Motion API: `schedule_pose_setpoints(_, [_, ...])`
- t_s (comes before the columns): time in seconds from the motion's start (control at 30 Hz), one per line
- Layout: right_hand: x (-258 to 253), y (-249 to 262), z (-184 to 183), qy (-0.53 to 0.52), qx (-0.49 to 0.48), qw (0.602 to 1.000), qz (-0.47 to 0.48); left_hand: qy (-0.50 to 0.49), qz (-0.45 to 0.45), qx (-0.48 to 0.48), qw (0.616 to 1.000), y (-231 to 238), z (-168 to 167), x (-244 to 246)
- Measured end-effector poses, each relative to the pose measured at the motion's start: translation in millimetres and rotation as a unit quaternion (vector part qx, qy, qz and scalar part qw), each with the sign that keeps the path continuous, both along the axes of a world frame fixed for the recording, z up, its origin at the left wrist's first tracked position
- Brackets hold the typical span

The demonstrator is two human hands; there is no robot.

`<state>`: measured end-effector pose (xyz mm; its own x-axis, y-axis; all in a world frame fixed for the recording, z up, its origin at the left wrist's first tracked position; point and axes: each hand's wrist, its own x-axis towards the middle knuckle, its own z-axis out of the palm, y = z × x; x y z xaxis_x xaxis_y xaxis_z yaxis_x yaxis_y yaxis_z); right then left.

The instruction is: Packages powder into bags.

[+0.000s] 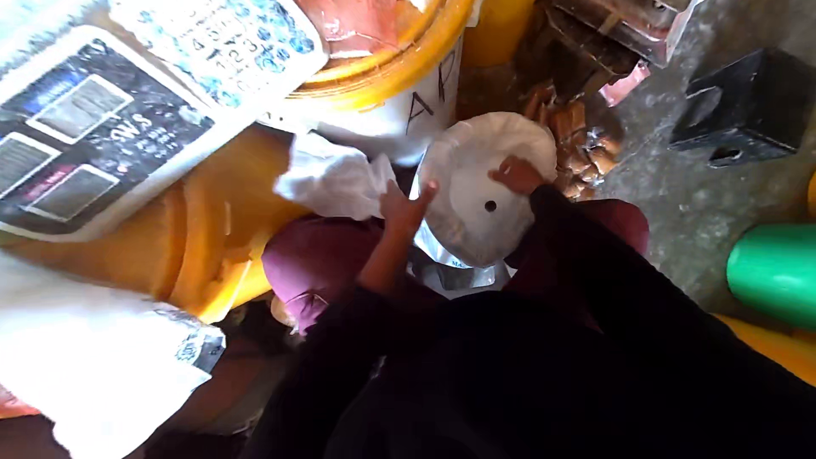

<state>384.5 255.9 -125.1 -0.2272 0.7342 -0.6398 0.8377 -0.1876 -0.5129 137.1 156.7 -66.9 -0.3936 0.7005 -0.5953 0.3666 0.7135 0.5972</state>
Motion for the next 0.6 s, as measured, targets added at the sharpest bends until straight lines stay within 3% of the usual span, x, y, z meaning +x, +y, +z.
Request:
schedule_pose_setpoints(0.1, [-25,-48,-66,-0.066,-0.053,0.996,0.042,-0.023,0.025,-0.059,0.998,10,-41,22])
schedule_pose_setpoints(0.23, [-33,-57,-94,-0.108,-0.072,0.988,0.089,-0.157,-0.045,-0.081,0.983,21,-47,10])
schedule_pose_setpoints(0.3, [-28,-42,-89,-0.127,-0.084,0.984,0.094,-0.185,-0.088,-0.087,0.975,21,-31,12])
schedule_pose_setpoints(0.4, [-15,-12,-71,-0.143,-0.068,0.985,0.075,-0.173,-0.123,-0.009,0.977,11,4,16])
schedule_pose_setpoints(0.6, [29,30,1,-0.149,0.026,0.988,-0.018,-0.292,0.018,0.164,0.942,1,54,4])
